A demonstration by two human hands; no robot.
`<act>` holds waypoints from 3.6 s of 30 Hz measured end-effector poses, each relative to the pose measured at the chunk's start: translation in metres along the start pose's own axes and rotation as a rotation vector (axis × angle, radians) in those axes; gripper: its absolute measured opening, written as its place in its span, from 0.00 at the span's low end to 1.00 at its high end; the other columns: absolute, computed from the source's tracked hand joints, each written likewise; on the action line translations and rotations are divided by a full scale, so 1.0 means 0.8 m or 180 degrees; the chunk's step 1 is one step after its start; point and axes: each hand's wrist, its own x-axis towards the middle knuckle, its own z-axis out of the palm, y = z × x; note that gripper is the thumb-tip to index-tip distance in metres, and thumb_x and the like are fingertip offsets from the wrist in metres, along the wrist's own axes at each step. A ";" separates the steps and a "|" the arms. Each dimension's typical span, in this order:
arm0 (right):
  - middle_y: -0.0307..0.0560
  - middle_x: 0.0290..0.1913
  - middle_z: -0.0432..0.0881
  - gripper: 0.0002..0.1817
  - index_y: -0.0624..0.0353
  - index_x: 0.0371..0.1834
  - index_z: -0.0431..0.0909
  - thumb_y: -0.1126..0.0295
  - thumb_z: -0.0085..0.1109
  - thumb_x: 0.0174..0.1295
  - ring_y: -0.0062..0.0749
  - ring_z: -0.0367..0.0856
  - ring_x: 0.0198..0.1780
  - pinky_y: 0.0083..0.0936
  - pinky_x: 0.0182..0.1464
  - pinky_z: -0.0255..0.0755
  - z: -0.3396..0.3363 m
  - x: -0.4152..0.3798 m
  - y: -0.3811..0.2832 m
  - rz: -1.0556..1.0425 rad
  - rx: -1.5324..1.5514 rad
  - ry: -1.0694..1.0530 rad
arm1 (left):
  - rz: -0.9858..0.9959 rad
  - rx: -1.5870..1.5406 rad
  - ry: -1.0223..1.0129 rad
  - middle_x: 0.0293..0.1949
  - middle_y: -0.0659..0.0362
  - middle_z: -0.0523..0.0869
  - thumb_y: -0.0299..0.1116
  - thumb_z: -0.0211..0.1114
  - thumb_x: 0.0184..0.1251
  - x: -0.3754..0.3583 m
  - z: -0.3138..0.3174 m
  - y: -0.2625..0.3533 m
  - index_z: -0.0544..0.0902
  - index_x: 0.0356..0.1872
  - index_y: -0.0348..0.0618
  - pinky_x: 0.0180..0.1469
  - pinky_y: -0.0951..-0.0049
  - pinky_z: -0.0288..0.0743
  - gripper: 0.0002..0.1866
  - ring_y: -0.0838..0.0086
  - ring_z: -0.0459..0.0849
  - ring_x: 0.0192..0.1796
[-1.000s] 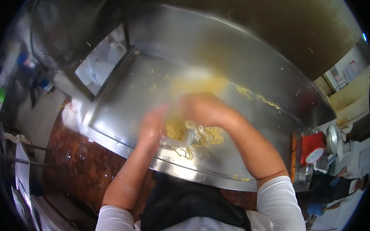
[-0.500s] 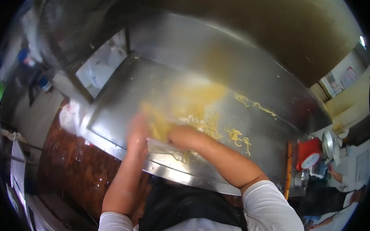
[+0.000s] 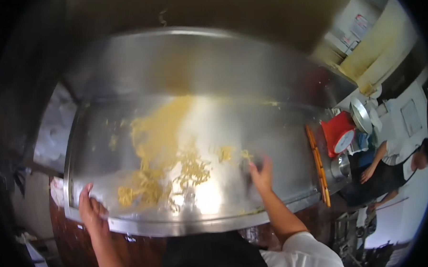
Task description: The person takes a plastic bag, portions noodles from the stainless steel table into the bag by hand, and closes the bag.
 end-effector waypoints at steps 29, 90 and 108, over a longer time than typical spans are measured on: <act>0.53 0.60 0.72 0.29 0.53 0.51 0.80 0.46 0.65 0.50 0.48 0.64 0.66 0.50 0.69 0.49 0.344 0.119 -0.299 -0.2411 -0.0006 -0.1286 | 0.0295 0.0757 0.0137 0.09 0.69 0.58 0.44 0.55 0.72 -0.004 -0.038 0.006 0.77 0.33 0.42 0.11 0.79 0.47 0.15 0.84 0.54 0.09; 0.52 0.45 0.82 0.19 0.59 0.45 0.81 0.56 0.65 0.57 0.41 0.81 0.49 0.33 0.52 0.73 0.070 -0.087 -0.456 -0.2570 0.1344 -0.3227 | 0.0303 -0.0278 -0.0004 0.11 0.69 0.60 0.42 0.54 0.73 0.024 0.002 0.024 0.77 0.43 0.44 0.12 0.80 0.50 0.13 0.85 0.55 0.11; 0.59 0.67 0.65 0.38 0.54 0.56 0.77 0.49 0.73 0.39 0.60 0.62 0.66 0.55 0.66 0.52 0.219 -0.050 -0.213 -0.2821 -0.0008 -0.1228 | 0.0013 0.0584 0.0179 0.11 0.69 0.61 0.43 0.56 0.72 -0.006 -0.020 0.054 0.77 0.41 0.43 0.13 0.81 0.50 0.13 0.85 0.55 0.10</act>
